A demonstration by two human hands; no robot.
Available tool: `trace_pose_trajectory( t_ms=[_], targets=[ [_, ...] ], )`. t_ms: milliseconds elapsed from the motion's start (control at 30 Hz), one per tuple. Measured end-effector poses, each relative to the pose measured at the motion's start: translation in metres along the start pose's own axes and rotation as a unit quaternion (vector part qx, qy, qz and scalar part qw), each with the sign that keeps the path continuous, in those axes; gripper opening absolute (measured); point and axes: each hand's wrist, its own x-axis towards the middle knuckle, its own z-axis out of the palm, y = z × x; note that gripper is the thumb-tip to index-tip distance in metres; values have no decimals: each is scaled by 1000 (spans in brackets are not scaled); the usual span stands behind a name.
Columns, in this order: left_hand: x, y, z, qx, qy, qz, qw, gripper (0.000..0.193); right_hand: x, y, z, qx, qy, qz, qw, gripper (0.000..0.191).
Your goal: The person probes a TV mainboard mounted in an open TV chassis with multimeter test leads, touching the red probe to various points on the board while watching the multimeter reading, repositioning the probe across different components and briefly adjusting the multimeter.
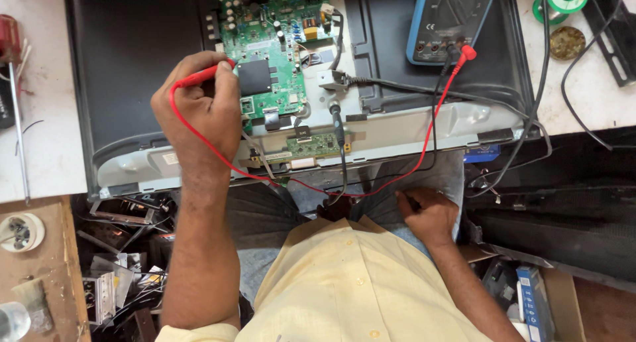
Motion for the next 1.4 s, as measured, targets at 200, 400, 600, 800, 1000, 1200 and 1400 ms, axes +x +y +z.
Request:
trace_pose_trajectory(
  t_ms=[200, 400, 600, 800, 1000, 1200, 1400],
  targets=[
    [-1, 0, -2, 3, 11, 15, 1000, 11, -1, -3, -1, 0, -9, 22, 1000, 15],
    [0, 4, -4, 8, 16, 18, 1000, 12, -5, -5, -2, -2, 3, 6, 1000, 14],
    [-11, 13, -14, -114, 34, 57, 991, 13, -8, -2, 0, -1, -21, 18, 1000, 15],
    [-12, 14, 0, -192, -50, 52, 979, 13, -8, 0, 4, -6, -5, -11, 1000, 16],
    [-4, 13, 21, -148, -59, 15, 987, 13, -7, 1, 3, -15, -9, 4, 1000, 16],
    [6, 11, 22, -133, -85, 18, 987, 13, -6, 2, 0, -6, 5, -4, 1000, 15],
    [10, 7, 22, -110, -97, -3, 989, 15, -3, 0, 0, 9, 4, 3, 1000, 14]
  ],
)
